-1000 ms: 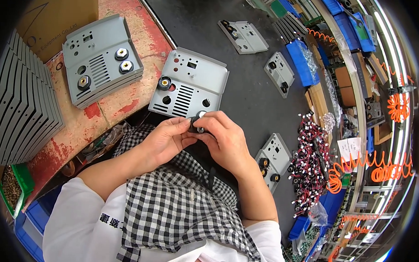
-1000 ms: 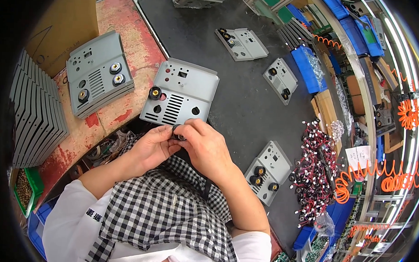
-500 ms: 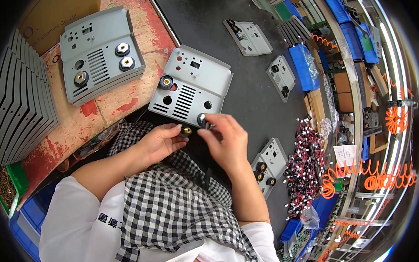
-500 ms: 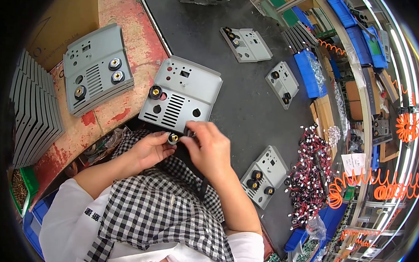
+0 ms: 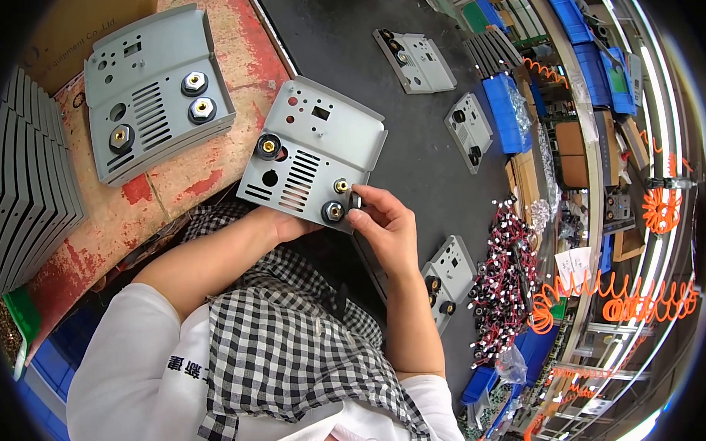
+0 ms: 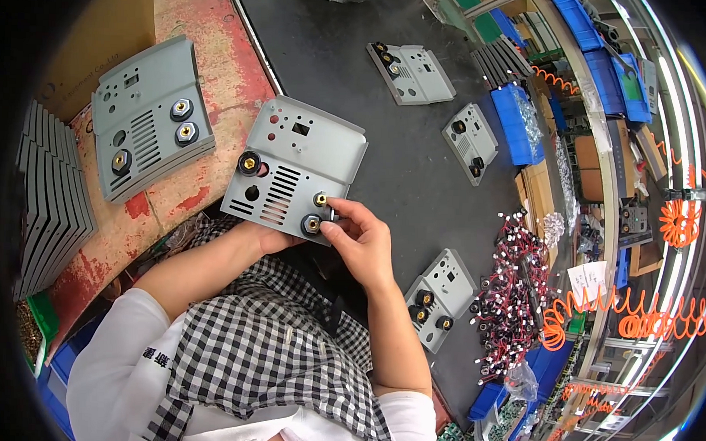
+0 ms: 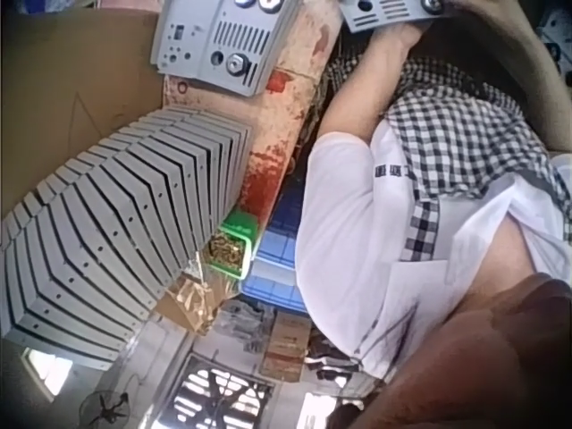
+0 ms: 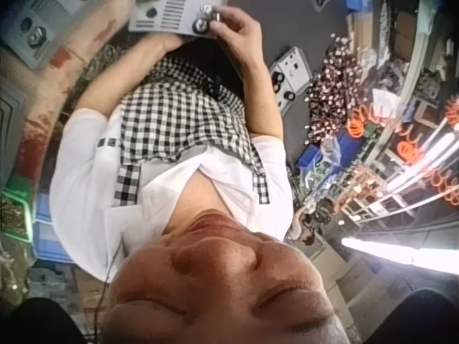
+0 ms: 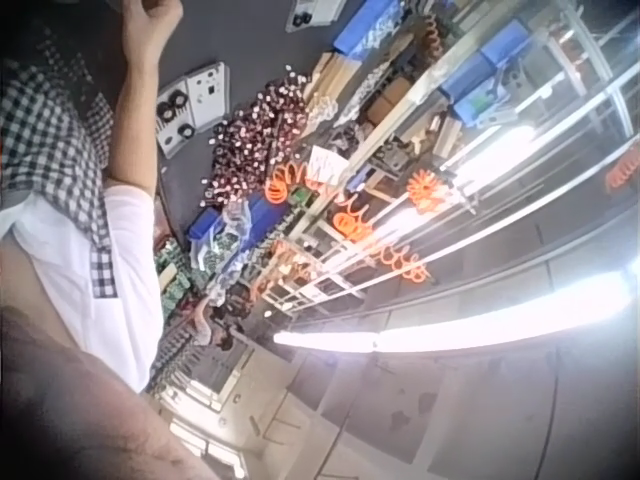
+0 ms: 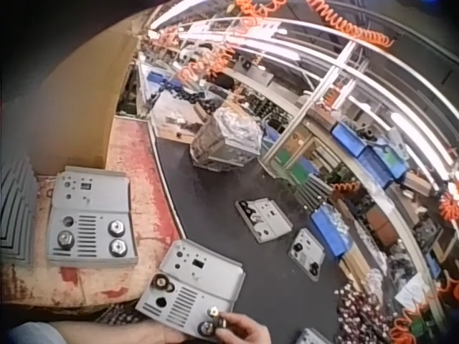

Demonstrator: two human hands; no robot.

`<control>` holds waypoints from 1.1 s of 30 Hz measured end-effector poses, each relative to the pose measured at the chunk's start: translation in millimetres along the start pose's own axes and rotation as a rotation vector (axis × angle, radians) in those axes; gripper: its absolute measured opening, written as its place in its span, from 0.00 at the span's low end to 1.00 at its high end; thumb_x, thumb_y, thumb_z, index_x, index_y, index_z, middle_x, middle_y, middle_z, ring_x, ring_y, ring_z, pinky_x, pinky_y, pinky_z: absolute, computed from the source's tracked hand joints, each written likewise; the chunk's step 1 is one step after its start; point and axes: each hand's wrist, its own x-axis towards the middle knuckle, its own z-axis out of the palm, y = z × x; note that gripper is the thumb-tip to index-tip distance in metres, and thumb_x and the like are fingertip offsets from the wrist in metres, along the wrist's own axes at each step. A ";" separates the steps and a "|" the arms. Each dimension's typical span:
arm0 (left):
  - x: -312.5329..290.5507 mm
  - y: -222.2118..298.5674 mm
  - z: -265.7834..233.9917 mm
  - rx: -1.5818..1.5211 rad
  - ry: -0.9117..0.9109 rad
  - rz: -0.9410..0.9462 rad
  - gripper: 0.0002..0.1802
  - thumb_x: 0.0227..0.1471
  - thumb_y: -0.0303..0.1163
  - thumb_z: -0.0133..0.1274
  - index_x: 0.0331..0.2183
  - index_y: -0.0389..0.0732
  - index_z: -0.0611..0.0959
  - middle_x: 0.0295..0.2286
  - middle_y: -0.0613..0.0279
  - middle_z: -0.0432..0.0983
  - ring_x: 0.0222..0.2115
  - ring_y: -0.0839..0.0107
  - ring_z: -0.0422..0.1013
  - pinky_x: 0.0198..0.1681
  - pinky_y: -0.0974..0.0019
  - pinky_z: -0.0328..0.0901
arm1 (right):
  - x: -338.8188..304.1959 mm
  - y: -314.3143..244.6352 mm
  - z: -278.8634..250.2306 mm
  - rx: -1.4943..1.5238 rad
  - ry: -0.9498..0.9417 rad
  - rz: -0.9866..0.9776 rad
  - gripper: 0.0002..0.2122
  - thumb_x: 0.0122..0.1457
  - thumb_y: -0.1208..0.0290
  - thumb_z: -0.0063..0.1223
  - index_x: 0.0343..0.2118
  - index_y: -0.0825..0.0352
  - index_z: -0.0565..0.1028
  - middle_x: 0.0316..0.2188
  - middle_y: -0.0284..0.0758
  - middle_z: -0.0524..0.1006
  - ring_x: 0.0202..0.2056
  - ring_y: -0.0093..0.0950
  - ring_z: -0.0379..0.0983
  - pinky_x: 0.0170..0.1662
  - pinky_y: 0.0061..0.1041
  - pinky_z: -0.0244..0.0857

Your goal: The person assembles electronic components onto an electronic housing by hand, attaching a knob, a terminal, and a fan.

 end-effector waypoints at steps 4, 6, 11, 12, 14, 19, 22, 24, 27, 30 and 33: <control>-3.7 0.6 9.4 -0.108 -0.029 -0.029 0.18 0.60 0.44 0.36 0.42 0.44 0.74 0.38 0.64 0.74 0.39 0.68 0.73 0.43 0.62 0.71 | 13.0 -10.6 -10.3 -0.250 -0.073 0.037 0.17 0.52 0.78 0.58 0.46 0.71 0.73 0.34 0.31 0.77 0.34 0.16 0.71 0.38 0.17 0.66; -4.3 -0.9 8.7 -0.075 -0.005 -0.029 0.18 0.60 0.45 0.35 0.42 0.45 0.74 0.39 0.64 0.74 0.40 0.69 0.72 0.43 0.62 0.71 | 21.5 -35.3 1.9 -0.483 -0.057 -0.025 0.16 0.49 0.79 0.58 0.43 0.68 0.74 0.32 0.34 0.77 0.31 0.21 0.75 0.35 0.20 0.68; 2.1 -6.0 3.2 -0.099 0.054 -0.025 0.17 0.60 0.47 0.36 0.42 0.49 0.74 0.39 0.67 0.73 0.38 0.72 0.72 0.41 0.64 0.71 | 40.6 -50.7 19.0 -1.413 -0.325 -0.422 0.14 0.44 0.77 0.57 0.37 0.65 0.76 0.30 0.39 0.76 0.31 0.38 0.75 0.34 0.34 0.69; 2.9 -7.3 1.7 -0.109 0.049 -0.017 0.17 0.60 0.46 0.36 0.42 0.49 0.74 0.38 0.68 0.73 0.38 0.72 0.72 0.40 0.64 0.71 | 42.0 -54.7 22.0 -1.541 -0.403 -0.350 0.12 0.45 0.77 0.56 0.36 0.65 0.76 0.30 0.38 0.76 0.31 0.37 0.75 0.35 0.34 0.69; 0.3 -8.5 7.8 -0.132 0.069 -0.021 0.16 0.60 0.46 0.36 0.42 0.50 0.74 0.38 0.69 0.73 0.37 0.72 0.72 0.40 0.65 0.71 | 46.9 -46.1 13.1 -1.496 -0.372 -0.385 0.11 0.45 0.76 0.57 0.35 0.65 0.77 0.29 0.38 0.76 0.30 0.37 0.75 0.34 0.34 0.69; 0.3 -7.4 9.8 -0.125 0.117 0.021 0.15 0.60 0.46 0.37 0.41 0.50 0.74 0.36 0.71 0.74 0.35 0.75 0.73 0.36 0.68 0.72 | 46.9 -36.6 11.9 -1.443 -0.260 -0.396 0.09 0.43 0.73 0.59 0.31 0.64 0.78 0.26 0.36 0.75 0.30 0.36 0.74 0.34 0.33 0.69; 2.0 -7.9 9.5 -0.128 0.112 0.046 0.14 0.60 0.45 0.37 0.39 0.50 0.74 0.35 0.72 0.74 0.34 0.76 0.73 0.34 0.69 0.72 | 40.2 -30.2 10.3 -1.439 -0.141 -0.578 0.11 0.43 0.72 0.60 0.32 0.64 0.78 0.25 0.34 0.74 0.30 0.34 0.71 0.34 0.31 0.68; 2.2 -9.7 6.0 -0.141 0.103 0.058 0.14 0.60 0.45 0.38 0.39 0.50 0.74 0.35 0.72 0.74 0.34 0.77 0.73 0.35 0.69 0.72 | 37.5 -21.9 8.5 -1.314 -0.070 -0.700 0.10 0.45 0.72 0.59 0.32 0.64 0.77 0.25 0.33 0.73 0.31 0.33 0.69 0.35 0.30 0.67; 3.3 -10.9 5.5 -0.148 0.119 0.059 0.15 0.60 0.45 0.37 0.40 0.51 0.74 0.36 0.71 0.74 0.36 0.75 0.72 0.37 0.68 0.71 | 36.6 -17.2 5.2 -1.285 -0.085 -0.691 0.09 0.46 0.73 0.57 0.33 0.64 0.76 0.25 0.33 0.73 0.30 0.33 0.69 0.35 0.30 0.67; 3.5 -11.2 5.4 -0.130 0.149 0.063 0.15 0.60 0.45 0.38 0.40 0.50 0.74 0.37 0.70 0.74 0.36 0.75 0.72 0.37 0.68 0.72 | 34.6 -18.7 9.2 -1.359 -0.093 -0.720 0.09 0.46 0.74 0.56 0.34 0.65 0.75 0.26 0.33 0.73 0.31 0.33 0.70 0.36 0.30 0.67; 1.5 -10.8 8.0 -0.128 0.153 0.061 0.15 0.59 0.45 0.39 0.41 0.49 0.74 0.37 0.70 0.74 0.36 0.75 0.73 0.36 0.68 0.72 | 33.0 -22.9 9.9 -1.424 -0.151 -0.740 0.10 0.47 0.74 0.56 0.35 0.65 0.75 0.27 0.33 0.73 0.31 0.33 0.70 0.35 0.31 0.67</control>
